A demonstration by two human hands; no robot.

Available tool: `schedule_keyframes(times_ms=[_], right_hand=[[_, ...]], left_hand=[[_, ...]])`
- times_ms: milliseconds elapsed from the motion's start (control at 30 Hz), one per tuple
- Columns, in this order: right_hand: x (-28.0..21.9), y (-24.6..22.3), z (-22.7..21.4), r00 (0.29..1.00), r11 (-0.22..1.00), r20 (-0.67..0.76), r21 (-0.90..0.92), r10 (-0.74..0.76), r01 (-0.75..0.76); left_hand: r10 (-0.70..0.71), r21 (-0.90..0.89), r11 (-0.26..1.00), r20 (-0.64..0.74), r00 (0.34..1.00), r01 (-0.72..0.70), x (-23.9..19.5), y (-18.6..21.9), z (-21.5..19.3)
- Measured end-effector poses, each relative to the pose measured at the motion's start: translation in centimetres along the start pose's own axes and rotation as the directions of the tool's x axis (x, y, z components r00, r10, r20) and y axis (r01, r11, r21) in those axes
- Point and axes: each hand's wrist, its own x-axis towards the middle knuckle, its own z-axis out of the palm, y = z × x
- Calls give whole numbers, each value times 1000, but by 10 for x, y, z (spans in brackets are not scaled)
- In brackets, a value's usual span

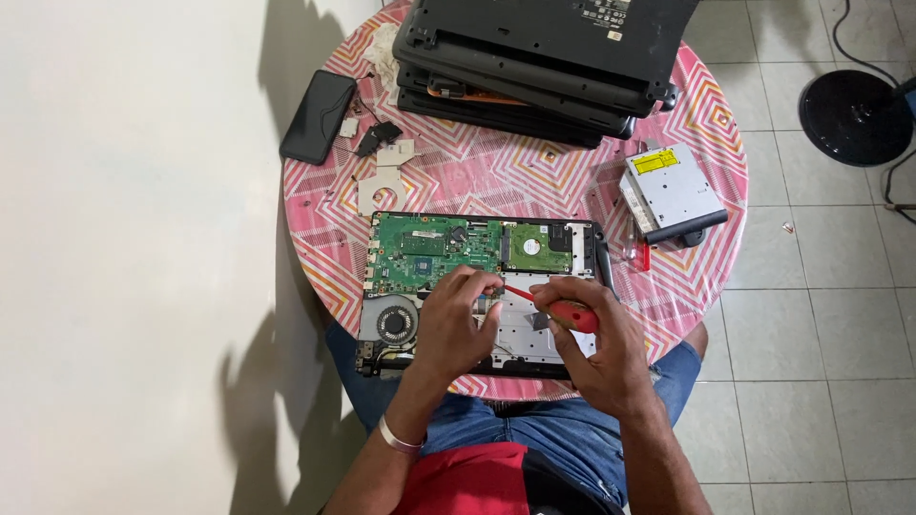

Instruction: The person uses a screwdriver to loosen screws securing a hard drive inside a disassembled laptop. They then lift the hard drive out of the laptop chassis and place it on the table.

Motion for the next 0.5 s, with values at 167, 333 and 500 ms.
schedule_keyframes(times_ms=[167,333,500], right_hand=[[-1,5,-6,995,982,-102,187,-18,36],[-10,18,-13,992,952,-122,306,41,-2],[-14,28,-17,987,936,-144,352,73,-18]], left_hand=[[-69,131,989,37,997,63,-2,-8,-2],[-75,190,980,61,995,62,-6,-14,13],[-105,311,947,78,991,76,-15,-35,42]])
